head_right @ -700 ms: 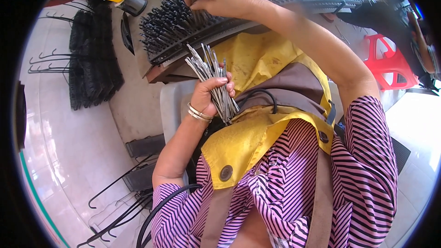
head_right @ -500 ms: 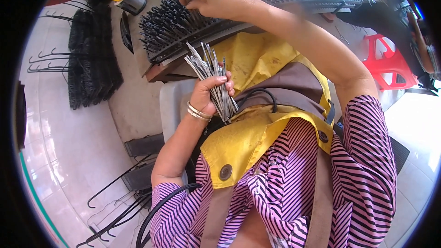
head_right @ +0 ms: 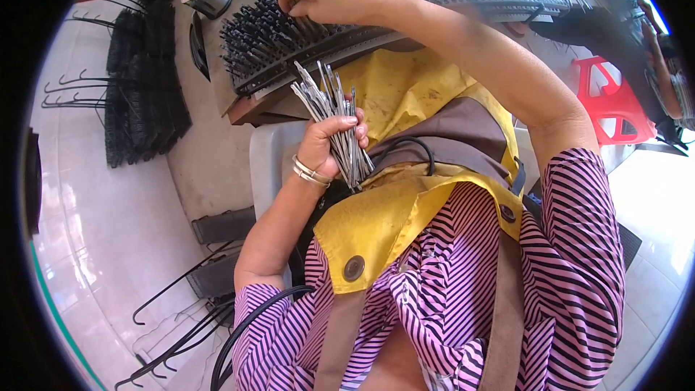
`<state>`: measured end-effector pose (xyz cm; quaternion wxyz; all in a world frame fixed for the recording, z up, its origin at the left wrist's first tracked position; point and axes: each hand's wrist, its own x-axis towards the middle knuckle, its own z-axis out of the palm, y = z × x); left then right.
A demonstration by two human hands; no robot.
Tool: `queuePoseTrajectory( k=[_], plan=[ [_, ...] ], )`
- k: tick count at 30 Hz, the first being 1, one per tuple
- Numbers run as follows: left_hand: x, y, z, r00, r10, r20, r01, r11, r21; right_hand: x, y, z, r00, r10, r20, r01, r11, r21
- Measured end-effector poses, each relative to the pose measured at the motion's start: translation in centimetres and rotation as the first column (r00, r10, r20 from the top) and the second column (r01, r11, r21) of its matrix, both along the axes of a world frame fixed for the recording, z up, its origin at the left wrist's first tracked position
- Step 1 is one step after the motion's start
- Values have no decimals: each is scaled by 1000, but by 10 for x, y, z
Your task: Inserting small metal rods into a plastic base template one by one.
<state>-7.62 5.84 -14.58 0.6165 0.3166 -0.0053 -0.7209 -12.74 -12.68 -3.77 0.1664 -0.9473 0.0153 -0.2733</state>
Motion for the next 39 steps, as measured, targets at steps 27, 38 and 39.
queuePoseTrajectory(
  k=[27, 38, 39],
  plan=[
    [0, 0, 1, 1000, -17, 23, 18, 999, -34, -19, -4, -20, 959, -196, 206, 129, 945, 300],
    [-4, 0, 5, 998, -2, 63, 4, 1000, -25, -4, 0, -37, 952, -305, -10, 303, 944, 131],
    [-5, 1, 7, 998, 3, 70, -1, 1000, -29, -2, 2, -33, 953, -302, -18, 302, 946, 119]
  ],
)
